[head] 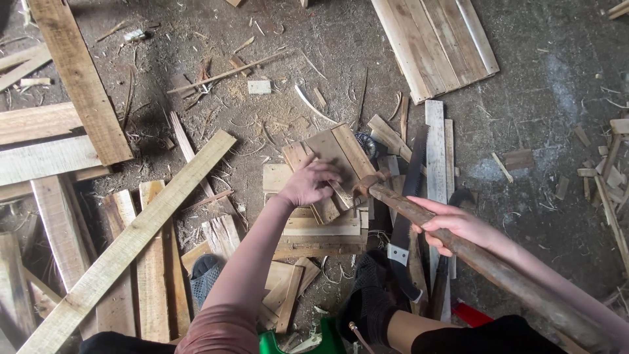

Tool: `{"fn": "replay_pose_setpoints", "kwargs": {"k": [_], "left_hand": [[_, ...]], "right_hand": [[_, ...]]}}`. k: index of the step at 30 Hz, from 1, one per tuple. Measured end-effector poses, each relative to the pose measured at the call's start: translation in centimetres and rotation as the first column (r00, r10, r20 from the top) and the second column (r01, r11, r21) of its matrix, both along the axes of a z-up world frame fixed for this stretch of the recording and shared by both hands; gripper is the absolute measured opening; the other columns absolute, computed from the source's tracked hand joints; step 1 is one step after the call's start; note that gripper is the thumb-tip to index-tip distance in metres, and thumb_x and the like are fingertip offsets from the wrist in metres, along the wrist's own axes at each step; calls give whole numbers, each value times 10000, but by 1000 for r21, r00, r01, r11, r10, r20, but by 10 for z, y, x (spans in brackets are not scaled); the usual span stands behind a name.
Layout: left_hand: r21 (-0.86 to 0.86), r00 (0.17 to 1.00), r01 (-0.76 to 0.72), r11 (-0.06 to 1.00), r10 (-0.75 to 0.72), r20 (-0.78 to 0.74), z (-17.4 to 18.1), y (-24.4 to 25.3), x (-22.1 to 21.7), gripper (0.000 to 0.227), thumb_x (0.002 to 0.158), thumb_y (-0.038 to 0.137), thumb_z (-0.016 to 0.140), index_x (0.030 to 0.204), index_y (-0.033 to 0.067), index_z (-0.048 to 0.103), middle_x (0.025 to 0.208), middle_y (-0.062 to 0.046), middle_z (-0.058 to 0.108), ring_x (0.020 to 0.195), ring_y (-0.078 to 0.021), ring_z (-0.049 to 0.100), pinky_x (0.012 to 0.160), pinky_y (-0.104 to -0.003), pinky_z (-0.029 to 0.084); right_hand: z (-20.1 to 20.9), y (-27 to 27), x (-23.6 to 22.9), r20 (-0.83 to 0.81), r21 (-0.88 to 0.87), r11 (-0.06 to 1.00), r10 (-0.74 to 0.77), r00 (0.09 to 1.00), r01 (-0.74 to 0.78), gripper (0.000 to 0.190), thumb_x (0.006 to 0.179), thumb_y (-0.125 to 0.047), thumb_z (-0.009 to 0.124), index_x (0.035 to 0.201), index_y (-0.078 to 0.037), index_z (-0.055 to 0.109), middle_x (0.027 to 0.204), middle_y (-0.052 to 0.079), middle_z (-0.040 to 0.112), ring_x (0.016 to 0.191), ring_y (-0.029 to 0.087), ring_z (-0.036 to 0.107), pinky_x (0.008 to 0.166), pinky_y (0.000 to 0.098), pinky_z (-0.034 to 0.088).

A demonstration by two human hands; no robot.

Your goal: The person hammers nails into a small wooden structure using a hammer. They repeatedly pick up nails from a small container and hammer them into the wood. The person also adjusts the position of the wooden structure and picks up a piece of wood at the end.

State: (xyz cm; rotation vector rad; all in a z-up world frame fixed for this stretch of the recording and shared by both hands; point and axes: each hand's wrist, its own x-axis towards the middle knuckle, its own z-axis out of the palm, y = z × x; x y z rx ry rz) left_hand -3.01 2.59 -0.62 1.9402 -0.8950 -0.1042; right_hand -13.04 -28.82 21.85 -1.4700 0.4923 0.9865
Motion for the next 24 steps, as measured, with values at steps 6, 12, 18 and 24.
{"fn": "replay_pose_setpoints", "kwargs": {"k": [6,12,18,24], "left_hand": [[54,989,29,998,-21,-150,2,0,3,448,778,588,806,1137,327,750,1326,94,671,1466,-192,440,1283,-557,129],[85,992,-65,994,74,-104,-8,-7,0,468,733,686,737,1117,419,750,1376,146,650,1466,-131,437,1286,-509,153],[95,995,-63,993,71,-77,-18,-7,1,510,712,699,726,1144,428,747,1397,129,650,1470,-140,441,1291,-513,164],[72,993,-58,996,66,-102,-10,-3,0,493,756,680,722,1151,386,751,1412,88,646,1468,-168,448,1286,-525,186]], "right_hand": [[15,24,-5,40,-149,986,76,996,-69,804,865,26,519,1613,-102,256,956,184,521,544,190,572,342,325,516],[30,46,3,72,-538,783,412,908,-312,820,890,81,581,1617,-193,320,1303,231,614,544,197,663,414,309,568],[69,82,-2,-9,-721,422,787,616,-549,775,890,-32,588,1582,-310,378,1273,166,650,790,220,783,498,263,633],[26,31,-4,29,-696,486,755,655,-529,779,895,-41,600,1592,-293,361,1335,168,626,917,263,744,605,295,655]]}}
